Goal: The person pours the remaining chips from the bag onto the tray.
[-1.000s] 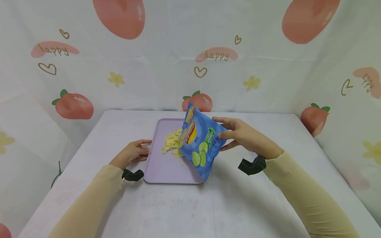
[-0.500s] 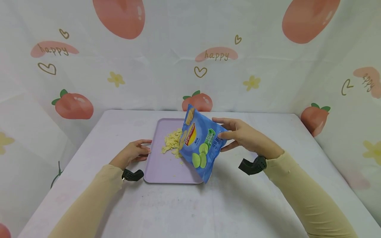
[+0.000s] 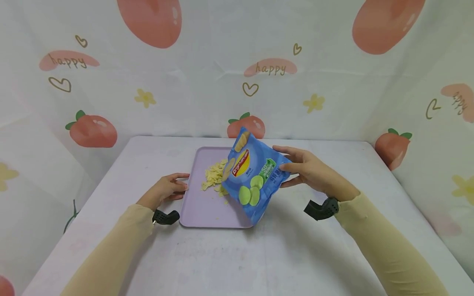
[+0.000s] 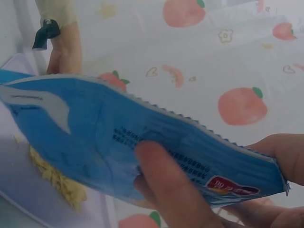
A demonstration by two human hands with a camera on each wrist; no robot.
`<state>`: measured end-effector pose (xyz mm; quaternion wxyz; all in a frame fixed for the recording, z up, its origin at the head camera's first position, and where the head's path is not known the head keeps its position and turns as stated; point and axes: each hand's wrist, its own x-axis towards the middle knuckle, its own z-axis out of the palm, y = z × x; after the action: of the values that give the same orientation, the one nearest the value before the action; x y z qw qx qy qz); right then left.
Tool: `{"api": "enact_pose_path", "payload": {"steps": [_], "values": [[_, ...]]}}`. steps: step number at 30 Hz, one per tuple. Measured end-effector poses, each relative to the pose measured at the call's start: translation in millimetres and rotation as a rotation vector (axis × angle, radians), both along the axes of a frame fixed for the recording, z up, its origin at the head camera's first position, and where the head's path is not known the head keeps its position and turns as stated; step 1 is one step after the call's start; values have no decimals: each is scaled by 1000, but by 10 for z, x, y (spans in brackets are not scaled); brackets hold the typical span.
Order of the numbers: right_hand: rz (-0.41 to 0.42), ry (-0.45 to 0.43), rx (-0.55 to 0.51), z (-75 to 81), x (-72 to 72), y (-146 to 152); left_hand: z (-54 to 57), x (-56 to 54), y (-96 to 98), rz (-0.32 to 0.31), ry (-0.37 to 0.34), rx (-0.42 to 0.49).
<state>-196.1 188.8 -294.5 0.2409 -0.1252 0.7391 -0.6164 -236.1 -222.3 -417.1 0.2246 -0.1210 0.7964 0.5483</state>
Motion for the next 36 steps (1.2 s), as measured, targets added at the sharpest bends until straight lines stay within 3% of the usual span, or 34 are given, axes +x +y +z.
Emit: {"api": "enact_pose_path", "payload": {"steps": [13,22,36], "values": [[-15,32,-199,-261,5,156,27,21,17,-15,10,4],[-90,7,-326,-392,41,231,19,18,12,-12,20,1],[-162,22,-321,-579,122,394,-4,41,13,-20,54,38]]}}
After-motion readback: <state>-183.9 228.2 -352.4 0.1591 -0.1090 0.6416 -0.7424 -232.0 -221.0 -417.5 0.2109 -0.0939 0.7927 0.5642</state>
